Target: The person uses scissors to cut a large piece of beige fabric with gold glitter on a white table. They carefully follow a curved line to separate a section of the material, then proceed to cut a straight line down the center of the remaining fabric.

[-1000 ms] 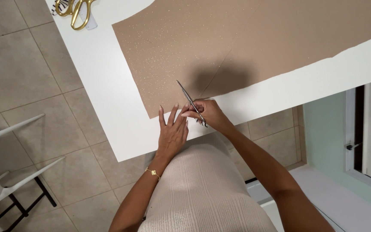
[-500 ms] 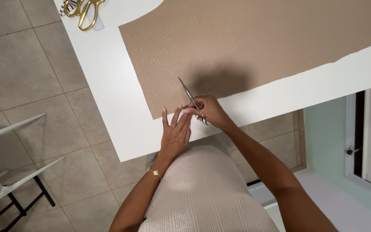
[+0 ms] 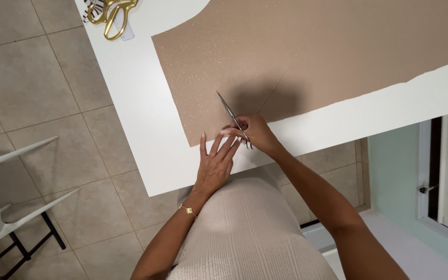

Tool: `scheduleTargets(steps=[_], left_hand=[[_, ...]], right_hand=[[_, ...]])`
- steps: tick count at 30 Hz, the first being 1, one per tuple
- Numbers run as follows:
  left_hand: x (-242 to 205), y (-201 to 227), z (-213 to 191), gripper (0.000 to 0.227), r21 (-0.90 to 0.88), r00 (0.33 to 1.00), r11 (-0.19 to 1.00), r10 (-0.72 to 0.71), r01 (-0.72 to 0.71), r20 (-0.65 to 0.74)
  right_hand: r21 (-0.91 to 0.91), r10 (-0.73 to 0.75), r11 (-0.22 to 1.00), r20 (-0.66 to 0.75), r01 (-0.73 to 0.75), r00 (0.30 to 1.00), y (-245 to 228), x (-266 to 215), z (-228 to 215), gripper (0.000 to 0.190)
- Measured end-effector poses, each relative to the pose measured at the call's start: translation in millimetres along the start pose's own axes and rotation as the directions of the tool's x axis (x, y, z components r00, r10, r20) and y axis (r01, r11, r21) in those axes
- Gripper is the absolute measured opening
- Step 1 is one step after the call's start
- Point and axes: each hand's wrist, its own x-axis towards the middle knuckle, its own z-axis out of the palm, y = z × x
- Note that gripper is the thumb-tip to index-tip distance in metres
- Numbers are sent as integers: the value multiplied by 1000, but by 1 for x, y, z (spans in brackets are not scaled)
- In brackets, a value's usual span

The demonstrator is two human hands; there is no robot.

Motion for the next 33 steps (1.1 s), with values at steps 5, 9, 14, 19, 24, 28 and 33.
scheduleTargets(steps=[5, 9, 14, 19, 24, 28, 33], left_hand=[[-1, -3, 1, 50, 0, 1000, 1000, 11, -11, 16], [0, -3, -2, 56, 6, 999, 1000, 17, -18, 29], [0, -4, -1, 57, 11, 1000, 1000, 17, -17, 27], [2, -6, -2, 57, 8, 999, 1000, 25, -26, 25], [-1, -6, -1, 58, 5, 999, 1000, 29, -29, 43], [-2, -9, 0, 59, -4, 999, 999, 39, -39, 27], [-1, -9, -2, 58, -3, 999, 999, 42, -42, 22]], right_hand=[[-32, 3, 999, 12, -3, 1000, -3, 8, -1, 32], [-36, 4, 999, 17, -3, 1000, 8, 24, -3, 33], [-43, 24, 999, 11, -23, 1000, -11, 21, -1, 33], [-28, 50, 998, 13, -50, 999, -14, 23, -4, 32], [-31, 41, 999, 21, -40, 999, -8, 39, -3, 34], [6, 49, 999, 19, -49, 999, -25, 32, -3, 34], [-44, 30, 999, 22, -29, 999, -23, 35, -5, 34]])
